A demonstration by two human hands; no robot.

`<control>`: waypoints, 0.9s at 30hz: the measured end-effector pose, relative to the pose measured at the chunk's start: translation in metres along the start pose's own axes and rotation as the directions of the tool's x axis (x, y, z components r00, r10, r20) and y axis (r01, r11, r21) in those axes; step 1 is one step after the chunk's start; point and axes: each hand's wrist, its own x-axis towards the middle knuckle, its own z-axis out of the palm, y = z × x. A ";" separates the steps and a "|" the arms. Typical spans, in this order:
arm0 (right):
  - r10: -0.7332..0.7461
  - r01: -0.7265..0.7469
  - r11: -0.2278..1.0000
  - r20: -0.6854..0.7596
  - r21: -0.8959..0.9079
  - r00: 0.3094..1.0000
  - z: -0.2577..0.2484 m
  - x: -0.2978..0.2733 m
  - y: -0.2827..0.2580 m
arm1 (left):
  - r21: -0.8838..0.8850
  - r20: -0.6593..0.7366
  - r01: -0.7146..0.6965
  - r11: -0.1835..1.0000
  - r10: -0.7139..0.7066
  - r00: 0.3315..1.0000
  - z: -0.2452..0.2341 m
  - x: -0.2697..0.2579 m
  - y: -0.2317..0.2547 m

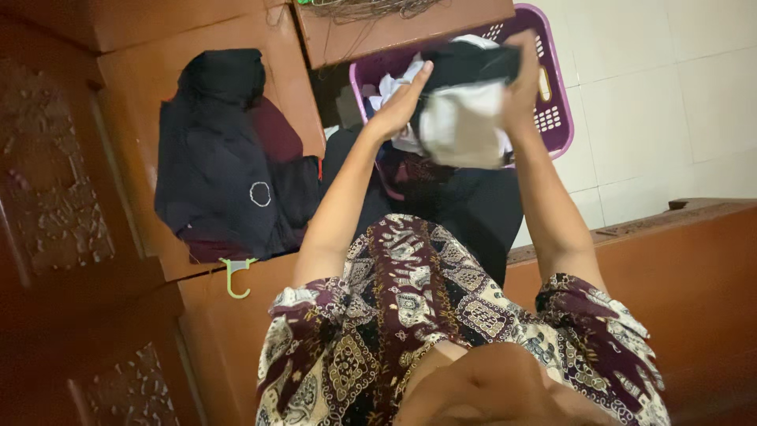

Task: The person sits on the floor and takes clothes from a purple laundry basket, places each item on a hanger, and sets the hanger on a wooden cabinet. Items handled include a maroon shirt, a black jacket, a white shirt, a pink top, a blue top, and a white shirt.

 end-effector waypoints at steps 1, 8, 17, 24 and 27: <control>-0.010 0.014 0.990 0.031 -0.144 0.999 0.007 -0.002 -0.008 | -0.128 0.059 -0.048 0.991 0.056 0.997 -0.001 0.003 -0.005; -0.122 0.350 0.910 0.663 -0.223 0.739 0.030 -0.052 -0.057 | -0.108 0.170 -0.131 0.985 0.149 0.974 0.000 -0.016 0.028; -0.064 0.126 0.977 0.327 -0.170 0.943 -0.019 -0.009 -0.014 | 0.064 0.328 -0.531 0.845 0.485 0.811 0.010 -0.049 0.126; 0.362 -0.345 0.932 0.328 -0.110 0.873 -0.059 -0.009 0.019 | 0.331 0.073 -0.528 0.782 0.536 0.841 -0.009 -0.050 0.139; 0.346 -0.332 0.938 0.187 -0.101 0.919 -0.077 -0.013 0.016 | 0.595 -0.045 -0.452 0.665 0.589 0.807 -0.021 -0.042 0.124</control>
